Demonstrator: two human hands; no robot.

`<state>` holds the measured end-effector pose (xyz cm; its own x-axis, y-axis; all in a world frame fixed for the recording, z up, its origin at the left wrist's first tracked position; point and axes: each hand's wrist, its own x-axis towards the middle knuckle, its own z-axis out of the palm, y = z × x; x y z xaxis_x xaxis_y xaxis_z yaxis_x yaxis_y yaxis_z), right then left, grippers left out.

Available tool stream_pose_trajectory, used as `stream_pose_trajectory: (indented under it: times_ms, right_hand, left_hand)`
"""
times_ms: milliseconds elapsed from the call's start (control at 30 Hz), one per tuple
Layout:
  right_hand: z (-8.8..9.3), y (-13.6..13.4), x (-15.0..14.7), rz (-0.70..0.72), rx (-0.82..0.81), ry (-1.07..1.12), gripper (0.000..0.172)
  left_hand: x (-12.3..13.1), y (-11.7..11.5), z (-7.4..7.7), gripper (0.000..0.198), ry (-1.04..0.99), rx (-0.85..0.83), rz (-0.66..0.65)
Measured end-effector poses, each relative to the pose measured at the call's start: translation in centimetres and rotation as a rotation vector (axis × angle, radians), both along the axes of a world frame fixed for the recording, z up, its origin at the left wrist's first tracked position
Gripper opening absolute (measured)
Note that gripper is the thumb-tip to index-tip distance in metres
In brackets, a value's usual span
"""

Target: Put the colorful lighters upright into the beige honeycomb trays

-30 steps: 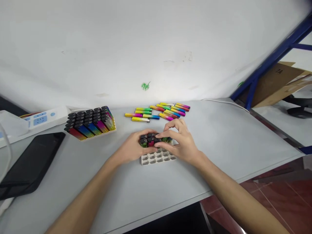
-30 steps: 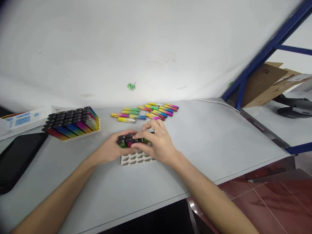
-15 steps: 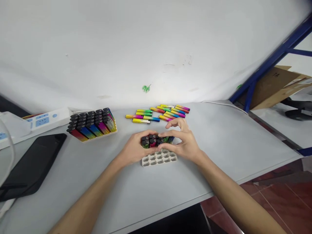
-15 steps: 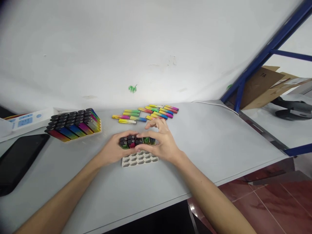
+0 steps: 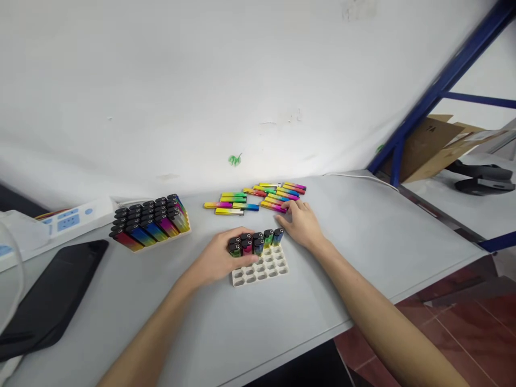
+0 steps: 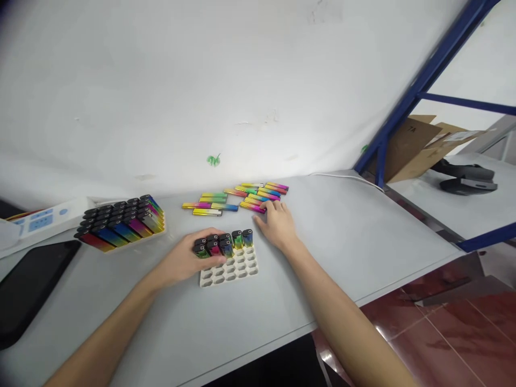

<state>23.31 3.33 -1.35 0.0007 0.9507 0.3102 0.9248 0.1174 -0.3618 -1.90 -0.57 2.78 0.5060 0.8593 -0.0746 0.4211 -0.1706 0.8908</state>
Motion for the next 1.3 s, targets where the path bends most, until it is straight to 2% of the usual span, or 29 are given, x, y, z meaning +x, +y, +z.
stream_pose_trajectory:
  times_ms: [100, 167, 233, 333, 400, 467, 533, 667, 767, 833, 933, 1000, 1200, 1300]
  right_hand:
    - [0.1, -0.1, -0.2, -0.044, -0.014, 0.02, 0.029]
    - [0.2, -0.2, -0.1, -0.058, -0.008, 0.034, 0.027]
    - [0.2, -0.3, 0.0, -0.059, -0.002, 0.044, 0.023]
    - [0.3, -0.6, 0.4, -0.031, -0.02, 0.044, 0.016]
    - [0.4, -0.7, 0.7, -0.009, -0.042, 0.061, 0.017]
    - [0.6, -0.7, 1.1, -0.002, -0.07, 0.082, 0.02]
    - [0.8, -0.8, 1.3, -0.003, -0.104, 0.084, 0.02]
    - [1.4, -0.8, 1.4, 0.012, -0.102, 0.135, 0.014]
    - [1.8, -0.9, 1.1, 0.021, -0.003, 0.324, 0.019]
    - [2.2, -0.9, 0.7, 0.036, 0.037, 0.568, 0.027]
    - [2.5, -1.1, -0.1, 0.117, 0.012, 0.998, 0.038]
    - [2.6, -1.2, -0.7, 0.151, -0.039, 1.172, 0.042]
    - [2.3, -1.4, -1.4, 0.118, -0.312, 1.306, 0.045]
    - [2.1, -1.5, -1.4, 0.154, -0.319, 1.292, 0.049]
  left_hand:
    - [-1.0, 0.2, 0.5, 0.069, -0.057, -0.106, -0.09]
    - [-1.6, 0.6, 0.5, 0.071, -0.137, -0.066, -0.096]
    - [-2.0, 1.1, 0.1, 0.071, -0.196, 0.002, -0.046]
    - [-2.3, 1.8, -0.6, 0.062, -0.146, 0.066, 0.148]
    - [-2.3, 2.1, -1.0, 0.055, -0.035, 0.123, 0.291]
    - [-2.3, 2.4, -1.3, 0.047, 0.094, 0.205, 0.377]
    - [-2.4, 2.6, -1.7, 0.039, 0.193, 0.323, 0.393]
    - [-2.7, 2.9, -2.4, 0.027, 0.275, 0.526, 0.282]
    - [-2.8, 3.0, -2.7, 0.026, 0.29, 0.55, 0.249]
    - [-2.8, 3.1, -2.8, 0.025, 0.291, 0.558, 0.246]
    - [-2.7, 3.1, -2.8, 0.024, 0.286, 0.56, 0.235]
    - [-2.6, 3.0, -2.8, 0.023, 0.282, 0.551, 0.227]
    - [-2.4, 2.8, -2.6, 0.024, 0.275, 0.526, 0.218]
    - [-2.4, 2.8, -2.6, 0.022, 0.263, 0.526, 0.216]
